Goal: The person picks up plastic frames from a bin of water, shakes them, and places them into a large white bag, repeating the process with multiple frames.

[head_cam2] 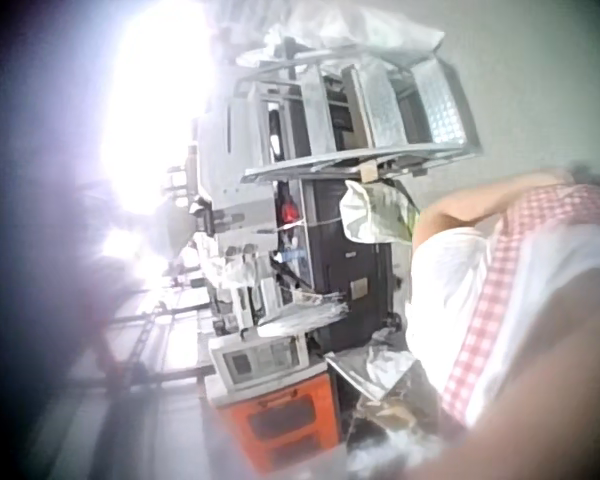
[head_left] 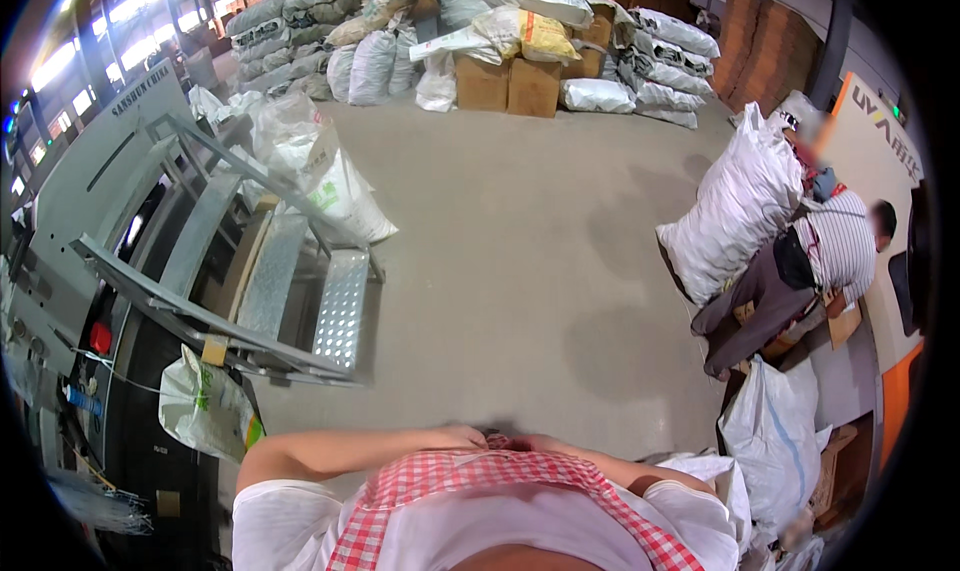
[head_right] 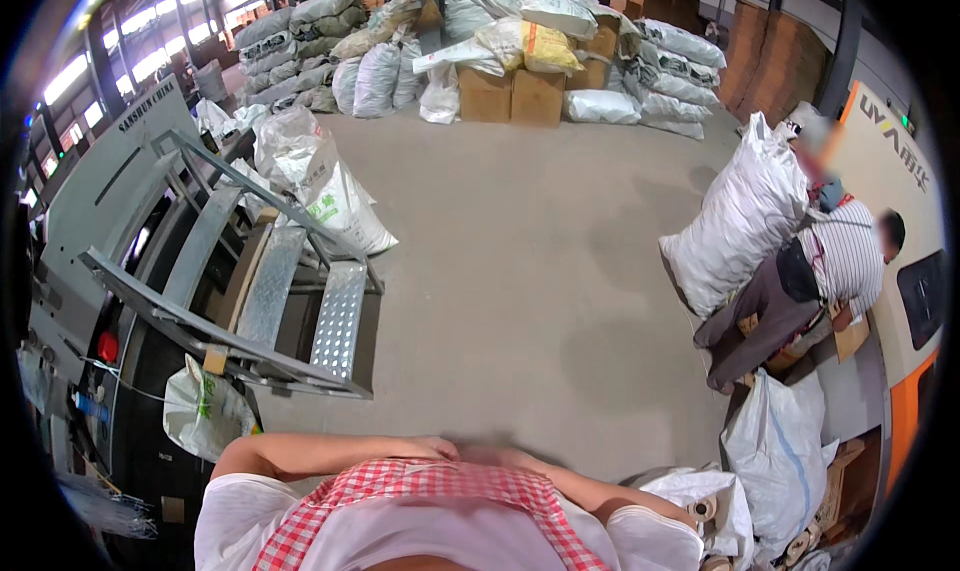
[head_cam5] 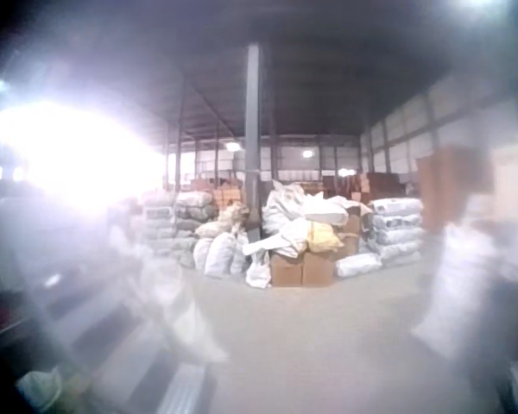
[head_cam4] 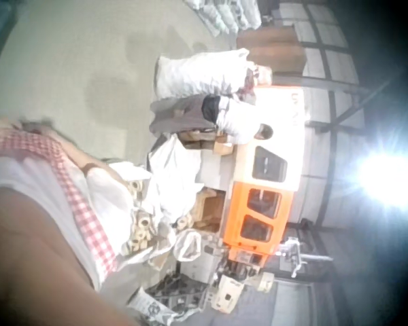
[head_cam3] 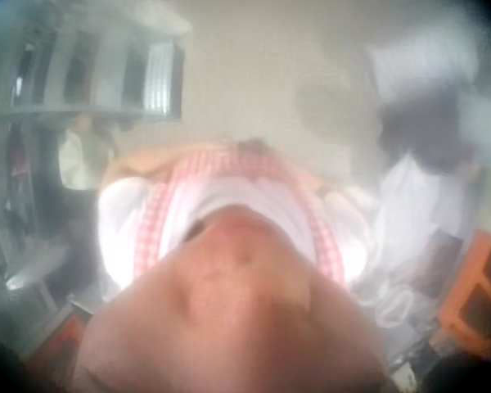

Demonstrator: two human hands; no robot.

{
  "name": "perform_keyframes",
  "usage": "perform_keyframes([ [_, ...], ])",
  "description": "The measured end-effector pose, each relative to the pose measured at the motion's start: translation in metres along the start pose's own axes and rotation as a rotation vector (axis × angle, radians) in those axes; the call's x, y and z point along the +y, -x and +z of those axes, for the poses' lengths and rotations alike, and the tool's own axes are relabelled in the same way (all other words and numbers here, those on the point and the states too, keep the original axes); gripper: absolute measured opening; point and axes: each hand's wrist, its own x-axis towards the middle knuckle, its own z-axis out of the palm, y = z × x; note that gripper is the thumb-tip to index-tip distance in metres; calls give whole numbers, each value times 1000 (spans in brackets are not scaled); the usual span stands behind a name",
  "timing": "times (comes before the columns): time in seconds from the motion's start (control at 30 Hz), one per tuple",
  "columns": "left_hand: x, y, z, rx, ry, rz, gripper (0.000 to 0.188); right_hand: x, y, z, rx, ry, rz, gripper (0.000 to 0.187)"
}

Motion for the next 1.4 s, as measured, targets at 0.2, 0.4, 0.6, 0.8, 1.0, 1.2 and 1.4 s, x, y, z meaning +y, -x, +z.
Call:
perform_keyframes([
  [0.2,-35,-15,-83,86,-29,-32,43,-42,-57,-74,-39,34,7,37],
  [0.4,10,-18,-161,114,302,-360,35,-48,-100,-150,-72,13,47,39],
  [0.6,-5,-45,-258,118,271,-88,32,-52,-153,-251,-108,38,12,40],
  [0.8,31,-78,-347,240,562,-179,34,-64,-185,-369,-172,120,-45,42],
  [1.0,15,-135,-407,185,239,-114,38,-68,-197,-446,-201,172,-13,42],
  [1.2,24,-170,-467,86,37,-14,37,-54,-196,-485,-104,123,73,41],
  [1.4,27,-195,-511,-1,-122,53,36,-39,-206,-502,84,53,89,41],
])
